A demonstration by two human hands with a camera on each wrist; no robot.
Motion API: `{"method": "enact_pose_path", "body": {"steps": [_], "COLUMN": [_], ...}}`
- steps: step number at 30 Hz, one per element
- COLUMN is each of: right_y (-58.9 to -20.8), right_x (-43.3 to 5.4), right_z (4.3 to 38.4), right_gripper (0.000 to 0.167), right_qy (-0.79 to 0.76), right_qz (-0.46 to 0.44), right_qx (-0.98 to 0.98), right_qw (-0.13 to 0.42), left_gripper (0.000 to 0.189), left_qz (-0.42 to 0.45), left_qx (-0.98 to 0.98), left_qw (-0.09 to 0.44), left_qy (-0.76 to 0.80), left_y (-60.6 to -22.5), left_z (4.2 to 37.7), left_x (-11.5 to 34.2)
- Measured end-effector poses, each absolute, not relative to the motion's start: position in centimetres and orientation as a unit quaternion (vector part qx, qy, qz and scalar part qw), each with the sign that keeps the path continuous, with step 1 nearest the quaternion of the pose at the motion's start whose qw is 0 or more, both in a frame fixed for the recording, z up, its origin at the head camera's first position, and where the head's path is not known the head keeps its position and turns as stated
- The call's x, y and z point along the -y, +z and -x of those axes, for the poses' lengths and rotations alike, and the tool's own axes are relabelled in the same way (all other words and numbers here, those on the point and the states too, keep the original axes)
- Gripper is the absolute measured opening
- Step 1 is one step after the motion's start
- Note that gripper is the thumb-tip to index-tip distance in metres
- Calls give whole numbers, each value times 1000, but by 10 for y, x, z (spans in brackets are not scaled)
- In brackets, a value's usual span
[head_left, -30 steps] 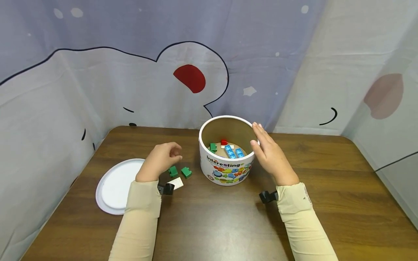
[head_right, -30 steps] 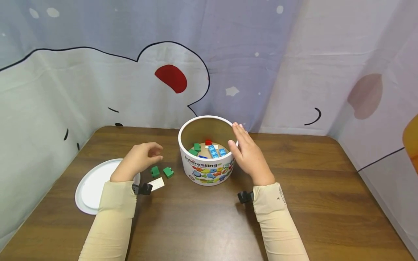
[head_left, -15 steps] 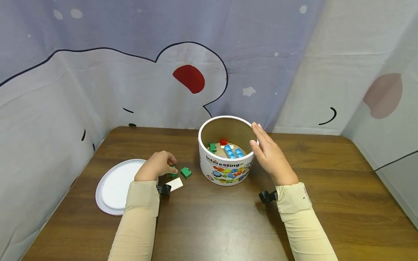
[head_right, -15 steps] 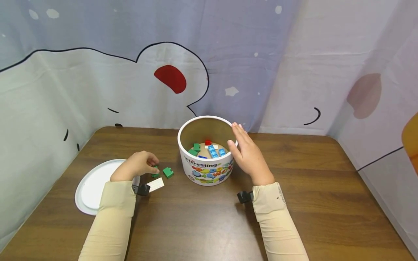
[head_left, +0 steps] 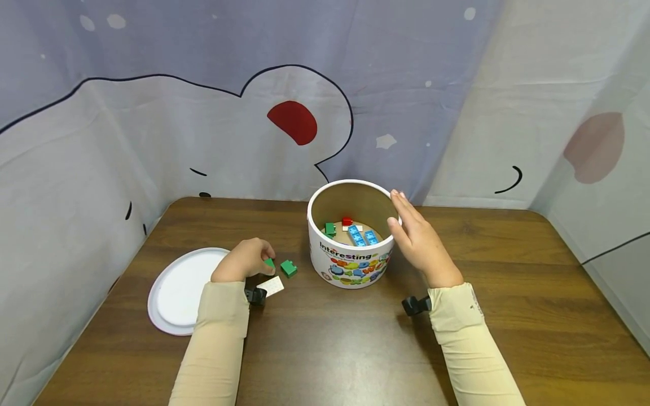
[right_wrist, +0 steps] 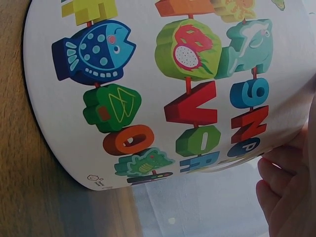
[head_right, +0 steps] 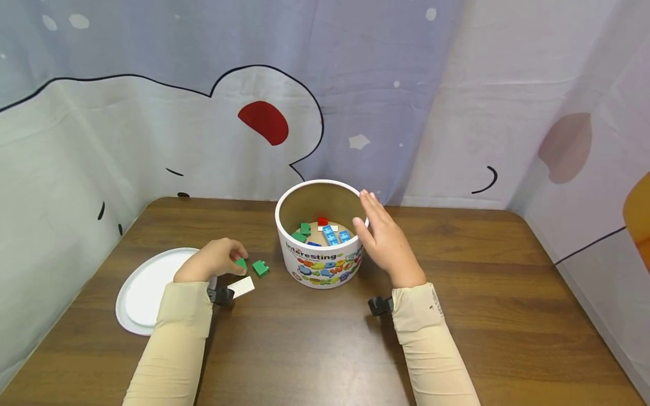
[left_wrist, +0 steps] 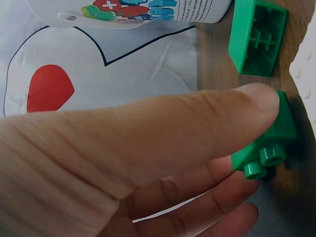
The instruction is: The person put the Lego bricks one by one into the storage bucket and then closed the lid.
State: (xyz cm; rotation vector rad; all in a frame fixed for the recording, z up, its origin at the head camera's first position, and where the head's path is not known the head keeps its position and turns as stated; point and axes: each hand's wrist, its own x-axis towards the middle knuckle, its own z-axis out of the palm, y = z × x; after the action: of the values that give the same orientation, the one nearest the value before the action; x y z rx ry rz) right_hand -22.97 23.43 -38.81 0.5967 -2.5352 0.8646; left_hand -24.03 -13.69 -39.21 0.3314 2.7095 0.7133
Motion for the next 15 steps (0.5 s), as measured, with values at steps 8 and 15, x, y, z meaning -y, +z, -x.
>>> {"method": "enact_pose_path", "body": {"steps": [8, 15], "right_y": [-389, -388], "right_x": [-234, -233], "right_z": [230, 229], "right_gripper": [58, 58], "right_qy": [310, 312], "right_qz": [-212, -213], "right_qx": [905, 904], "right_qw": [199, 201], "left_gripper": [33, 35], "left_qz": [-117, -142], "left_qx": [-952, -946], "left_qw": [127, 51], "left_qy": [253, 286], "left_y": [-396, -393], "left_z": [245, 247], "left_x": [138, 133]}}
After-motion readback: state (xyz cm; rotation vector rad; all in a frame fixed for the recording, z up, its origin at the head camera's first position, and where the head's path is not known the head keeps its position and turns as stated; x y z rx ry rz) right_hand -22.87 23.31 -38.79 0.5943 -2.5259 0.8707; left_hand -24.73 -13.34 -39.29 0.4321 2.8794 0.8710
